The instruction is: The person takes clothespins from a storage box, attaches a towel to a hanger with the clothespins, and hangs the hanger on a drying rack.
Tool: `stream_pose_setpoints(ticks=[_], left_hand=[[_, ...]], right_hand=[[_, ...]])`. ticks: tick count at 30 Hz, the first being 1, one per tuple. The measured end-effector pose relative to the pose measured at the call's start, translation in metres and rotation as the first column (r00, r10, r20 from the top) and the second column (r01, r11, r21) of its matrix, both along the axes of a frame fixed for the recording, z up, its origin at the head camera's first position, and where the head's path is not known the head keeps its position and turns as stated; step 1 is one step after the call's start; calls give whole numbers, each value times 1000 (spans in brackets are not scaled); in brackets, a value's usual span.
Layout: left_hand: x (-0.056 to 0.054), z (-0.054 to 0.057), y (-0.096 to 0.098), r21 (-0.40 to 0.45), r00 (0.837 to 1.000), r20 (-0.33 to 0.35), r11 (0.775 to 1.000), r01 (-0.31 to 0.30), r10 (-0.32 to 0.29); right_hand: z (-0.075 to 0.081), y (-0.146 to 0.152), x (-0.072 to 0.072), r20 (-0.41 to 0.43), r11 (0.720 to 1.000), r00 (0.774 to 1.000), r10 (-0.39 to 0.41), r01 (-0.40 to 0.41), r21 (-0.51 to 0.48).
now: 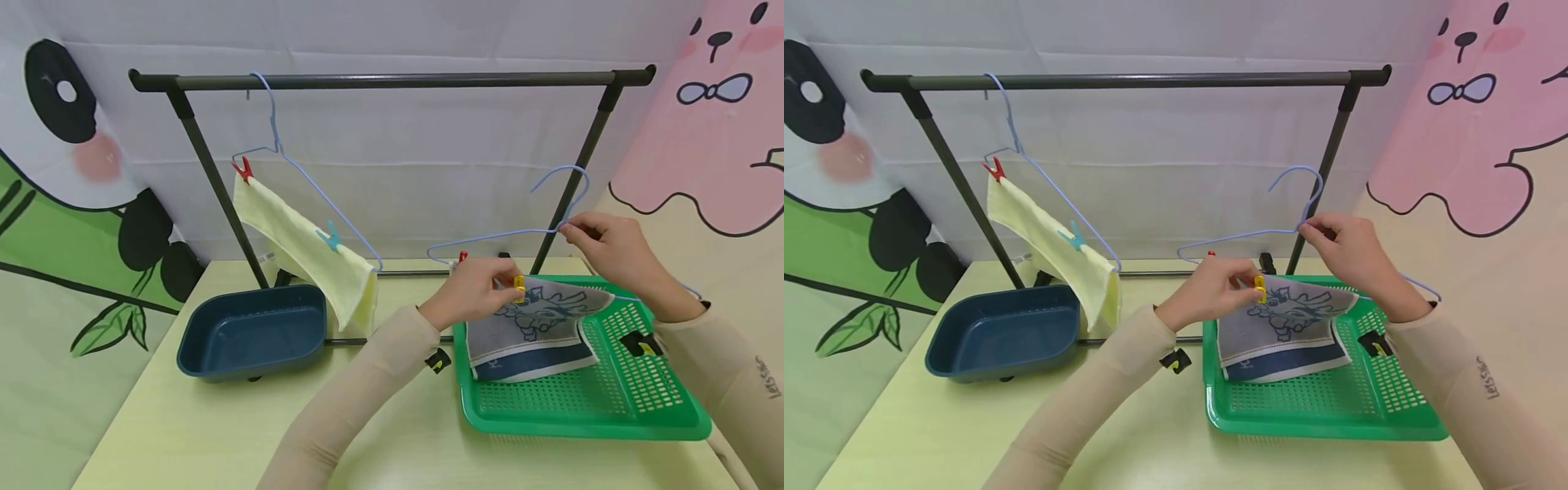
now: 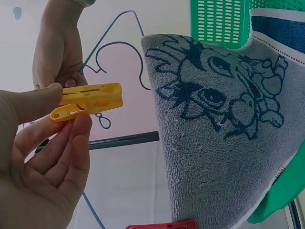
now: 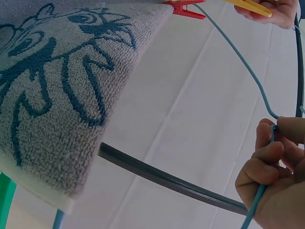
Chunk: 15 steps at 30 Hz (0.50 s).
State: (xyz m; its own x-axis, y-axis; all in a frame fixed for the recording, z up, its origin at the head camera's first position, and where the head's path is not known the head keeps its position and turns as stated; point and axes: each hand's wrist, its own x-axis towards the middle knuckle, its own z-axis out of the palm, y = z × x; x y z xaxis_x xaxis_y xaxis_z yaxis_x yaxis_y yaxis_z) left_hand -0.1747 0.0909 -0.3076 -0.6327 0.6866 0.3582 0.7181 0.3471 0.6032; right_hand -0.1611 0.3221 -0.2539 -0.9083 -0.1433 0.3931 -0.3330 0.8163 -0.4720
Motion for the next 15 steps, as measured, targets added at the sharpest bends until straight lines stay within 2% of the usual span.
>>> stream_pose_setpoints(ticks=[6, 15], left_hand=[[-7, 3, 10, -30, 1000, 14, 1000, -2, 2], [-15, 6, 21, -21, 1000, -1, 1000, 0, 0]], right_hand=[[0, 0, -1, 12, 1000, 1000, 2, -2, -5], [-3, 1, -1, 30, 1000, 999, 25, -25, 5]])
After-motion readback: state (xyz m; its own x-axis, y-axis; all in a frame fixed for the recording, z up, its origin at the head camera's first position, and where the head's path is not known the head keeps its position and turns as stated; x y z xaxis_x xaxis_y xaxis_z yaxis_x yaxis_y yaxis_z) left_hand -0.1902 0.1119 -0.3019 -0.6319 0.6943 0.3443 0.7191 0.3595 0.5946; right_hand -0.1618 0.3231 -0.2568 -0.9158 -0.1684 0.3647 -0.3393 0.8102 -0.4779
